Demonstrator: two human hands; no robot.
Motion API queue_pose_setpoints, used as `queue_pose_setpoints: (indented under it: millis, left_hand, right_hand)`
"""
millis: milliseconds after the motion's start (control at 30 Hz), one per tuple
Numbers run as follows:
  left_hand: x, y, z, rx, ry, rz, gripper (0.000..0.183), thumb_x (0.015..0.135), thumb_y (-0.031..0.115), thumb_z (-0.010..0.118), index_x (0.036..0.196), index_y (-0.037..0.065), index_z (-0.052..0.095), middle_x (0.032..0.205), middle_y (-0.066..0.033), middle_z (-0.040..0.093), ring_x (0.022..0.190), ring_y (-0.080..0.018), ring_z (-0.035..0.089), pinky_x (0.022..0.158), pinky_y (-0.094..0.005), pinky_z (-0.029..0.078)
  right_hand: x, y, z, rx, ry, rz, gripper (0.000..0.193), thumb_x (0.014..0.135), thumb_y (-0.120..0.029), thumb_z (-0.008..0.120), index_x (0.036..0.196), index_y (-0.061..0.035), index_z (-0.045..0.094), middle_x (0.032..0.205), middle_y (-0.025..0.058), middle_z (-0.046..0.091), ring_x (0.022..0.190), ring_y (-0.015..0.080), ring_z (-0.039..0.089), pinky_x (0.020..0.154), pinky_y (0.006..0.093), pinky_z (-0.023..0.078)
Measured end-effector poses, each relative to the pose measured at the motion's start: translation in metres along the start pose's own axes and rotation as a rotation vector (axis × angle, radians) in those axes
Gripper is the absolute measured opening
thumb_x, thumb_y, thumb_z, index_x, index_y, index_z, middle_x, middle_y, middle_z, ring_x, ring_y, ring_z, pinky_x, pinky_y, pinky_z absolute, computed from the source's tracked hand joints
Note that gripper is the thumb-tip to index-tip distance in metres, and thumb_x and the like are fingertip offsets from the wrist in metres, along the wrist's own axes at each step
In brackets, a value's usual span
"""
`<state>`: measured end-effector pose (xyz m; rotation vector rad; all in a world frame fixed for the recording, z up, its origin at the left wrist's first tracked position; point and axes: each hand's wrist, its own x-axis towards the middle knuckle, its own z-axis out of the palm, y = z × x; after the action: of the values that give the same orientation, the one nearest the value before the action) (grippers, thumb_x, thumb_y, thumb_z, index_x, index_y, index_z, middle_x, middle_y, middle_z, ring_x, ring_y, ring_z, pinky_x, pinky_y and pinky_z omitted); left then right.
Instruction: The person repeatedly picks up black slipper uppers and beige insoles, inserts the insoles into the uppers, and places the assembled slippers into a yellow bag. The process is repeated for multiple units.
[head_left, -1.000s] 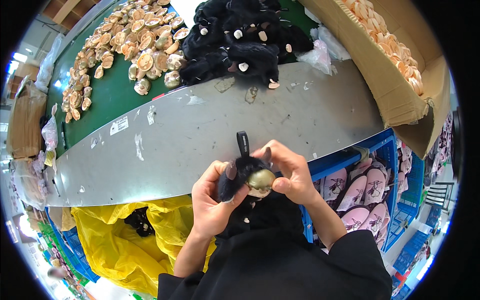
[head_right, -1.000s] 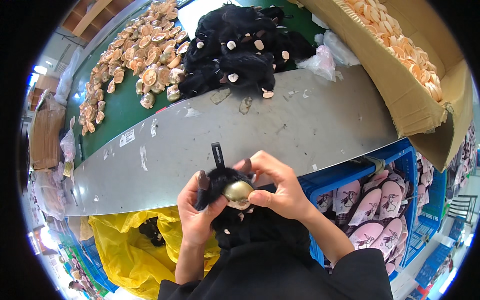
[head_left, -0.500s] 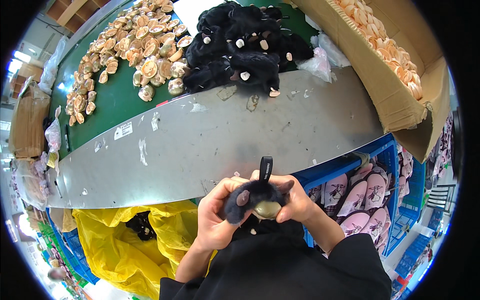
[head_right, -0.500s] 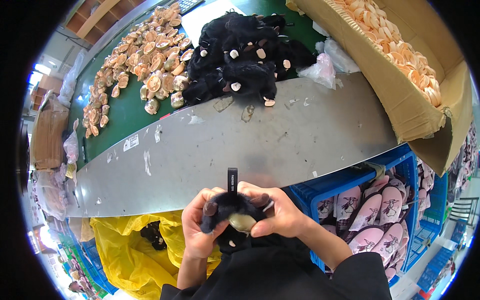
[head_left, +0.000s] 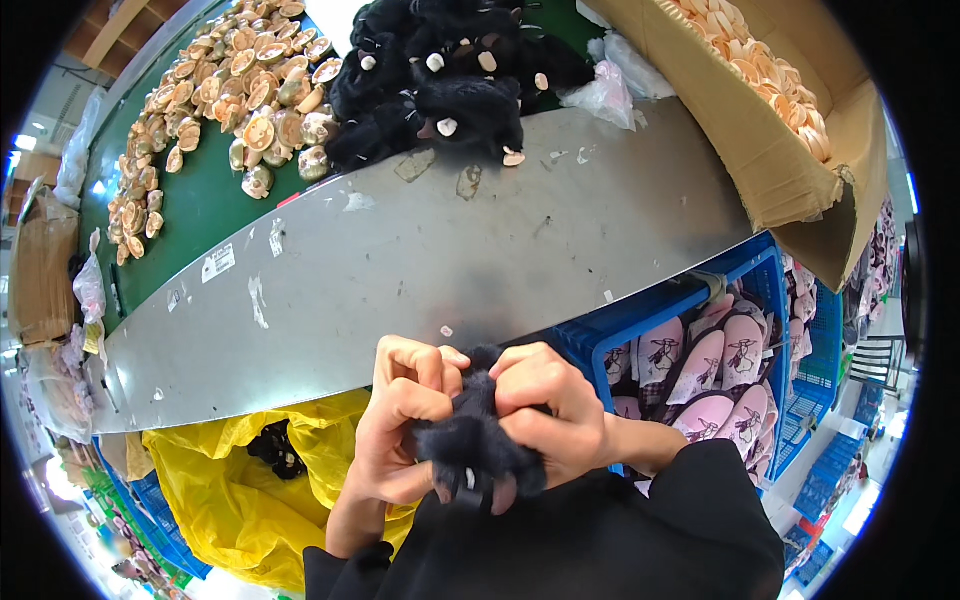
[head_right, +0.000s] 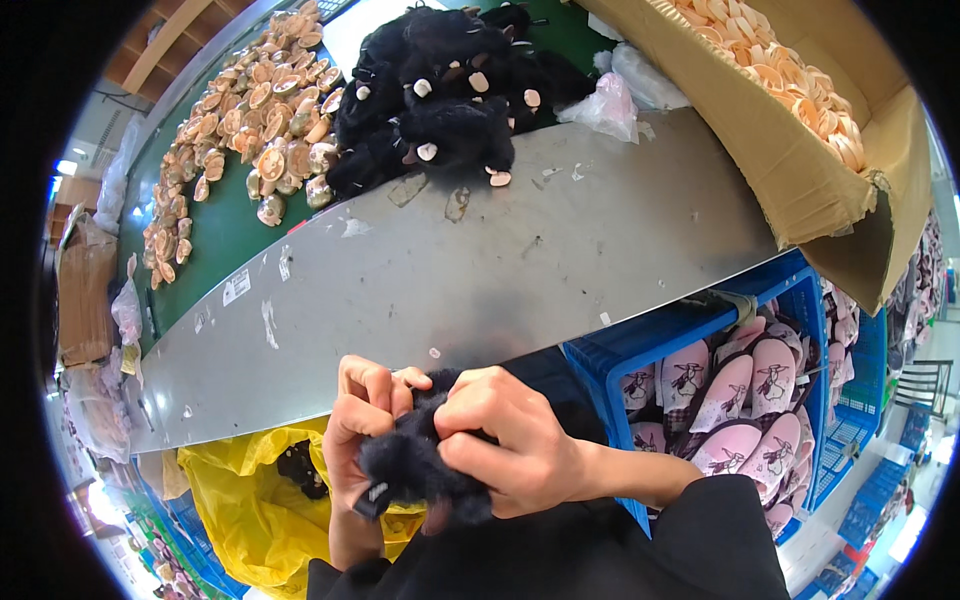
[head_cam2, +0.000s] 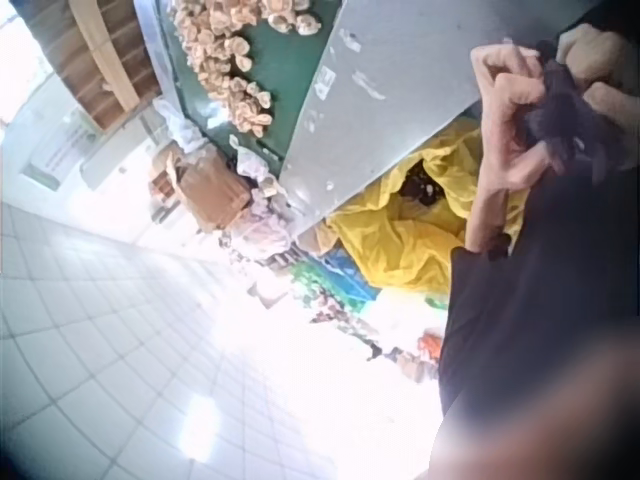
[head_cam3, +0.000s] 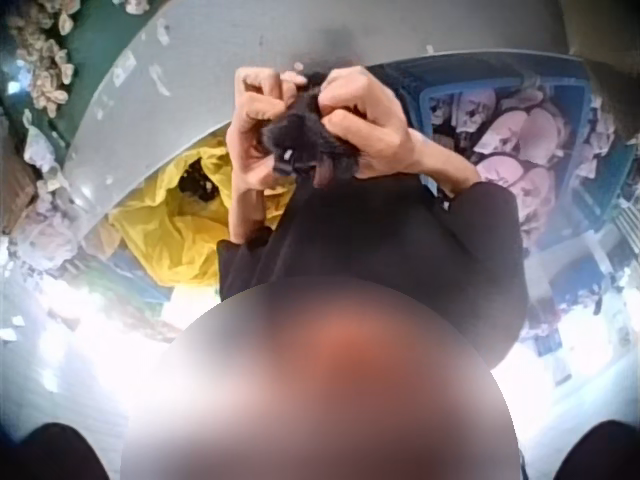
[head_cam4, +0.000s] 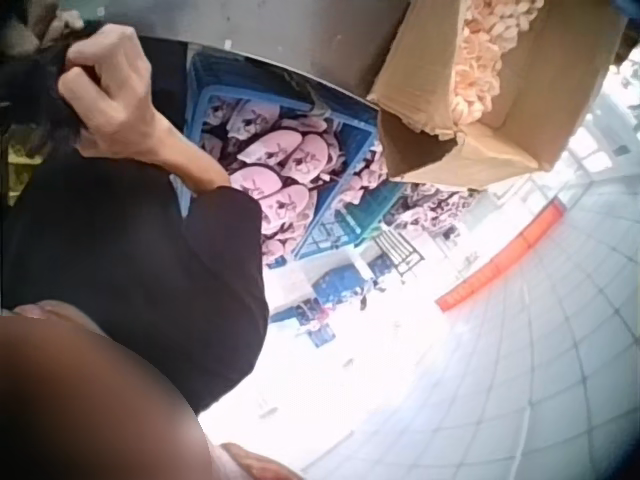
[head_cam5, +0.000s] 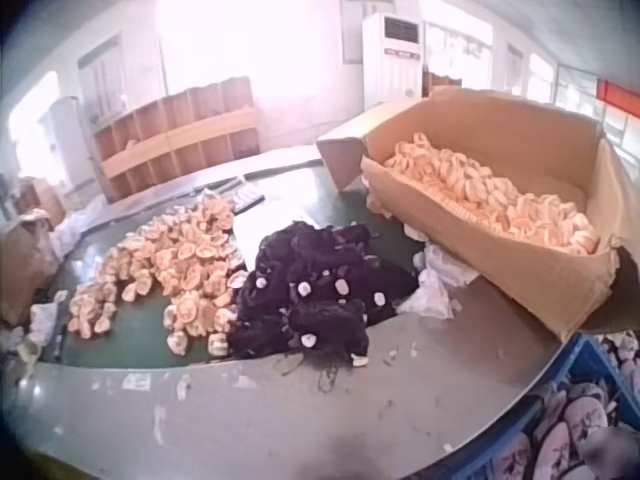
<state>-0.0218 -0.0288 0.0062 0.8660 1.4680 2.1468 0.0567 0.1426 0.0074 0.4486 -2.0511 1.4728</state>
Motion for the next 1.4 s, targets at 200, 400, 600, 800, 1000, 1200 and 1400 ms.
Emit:
queue_pose_setpoints:
  millis: [200, 400, 600, 800, 1000, 1200, 1400]
  left_hand:
    - [0.003, -0.009, 0.005, 0.09, 0.037, 0.204, 0.023, 0.072, 0.016, 0.077, 0.079, 0.002, 0.061, 0.087, -0.0069, 0.044, 0.078, -0.0233, 0.047, 0.074, -0.0386, 0.049]
    - [-0.004, -0.011, 0.016, 0.215, 0.237, 0.289, 0.024, 0.077, 0.018, 0.075, 0.074, 0.0, 0.06, 0.082, -0.0063, 0.046, 0.069, -0.0205, 0.049, 0.065, -0.0358, 0.051]
    - [-0.007, -0.012, 0.011, 0.17, 0.08, 0.123, 0.041, 0.079, 0.029, 0.084, 0.098, 0.002, 0.059, 0.098, -0.0116, 0.049, 0.093, -0.025, 0.054, 0.088, -0.0424, 0.052]
    - [-0.009, -0.013, 0.027, -0.079, 0.158, 0.13, 0.035, 0.083, 0.025, 0.08, 0.098, 0.004, 0.057, 0.1, -0.0125, 0.051, 0.089, -0.025, 0.054, 0.081, -0.039, 0.051]
    - [-0.017, -0.009, 0.028, 0.318, 0.155, 0.15, 0.043, 0.071, 0.026, 0.083, 0.094, 0.009, 0.05, 0.097, -0.0079, 0.055, 0.088, -0.0231, 0.054, 0.08, -0.0401, 0.048]
    - [-0.018, -0.004, 0.007, 0.173, 0.295, 0.177, 0.038, 0.07, 0.017, 0.089, 0.083, 0.006, 0.055, 0.087, -0.0071, 0.055, 0.077, -0.0211, 0.05, 0.07, -0.0371, 0.046]
    - [-0.019, 0.005, 0.005, 0.274, 0.243, 0.147, 0.042, 0.068, 0.011, 0.089, 0.087, 0.006, 0.053, 0.092, -0.0081, 0.052, 0.078, -0.0207, 0.048, 0.07, -0.0356, 0.042]
  right_hand:
    - [-0.01, 0.004, 0.01, 0.039, 0.06, -0.098, 0.021, 0.059, 0.002, 0.064, 0.079, 0.0018, 0.059, 0.094, 0.0148, 0.054, 0.07, 0.0303, 0.057, 0.065, 0.0388, 0.054]
    - [-0.008, -0.002, 0.011, 0.071, 0.014, -0.022, 0.022, 0.058, 0.0, 0.067, 0.078, 0.0016, 0.058, 0.092, 0.014, 0.055, 0.064, 0.0258, 0.054, 0.055, 0.0322, 0.048]
    - [0.003, -0.011, 0.0, 0.071, 0.049, 0.124, 0.022, 0.062, 0.001, 0.076, 0.075, -0.0004, 0.058, 0.089, 0.0117, 0.055, 0.061, 0.0205, 0.05, 0.049, 0.0289, 0.04]
    - [0.009, -0.014, 0.007, 0.241, 0.097, 0.073, 0.03, 0.069, -0.01, 0.089, 0.072, 0.0004, 0.06, 0.089, 0.0106, 0.056, 0.062, 0.0176, 0.042, 0.056, 0.0311, 0.034]
    - [0.026, -0.012, 0.001, 0.369, -0.002, 0.264, 0.02, 0.078, -0.007, 0.079, 0.082, 0.0028, 0.061, 0.087, 0.014, 0.055, 0.072, 0.0244, 0.054, 0.061, 0.0308, 0.044]
    - [0.038, -0.004, 0.009, 0.543, -0.193, 0.306, 0.029, 0.077, -0.013, 0.085, 0.087, 0.0012, 0.062, 0.09, 0.0129, 0.06, 0.075, 0.0246, 0.057, 0.064, 0.0321, 0.047]
    - [0.021, 0.025, 0.017, 0.84, -0.212, 0.305, 0.029, 0.078, -0.019, 0.083, 0.085, -0.0015, 0.06, 0.092, 0.0111, 0.057, 0.077, 0.0235, 0.051, 0.07, 0.0352, 0.043]
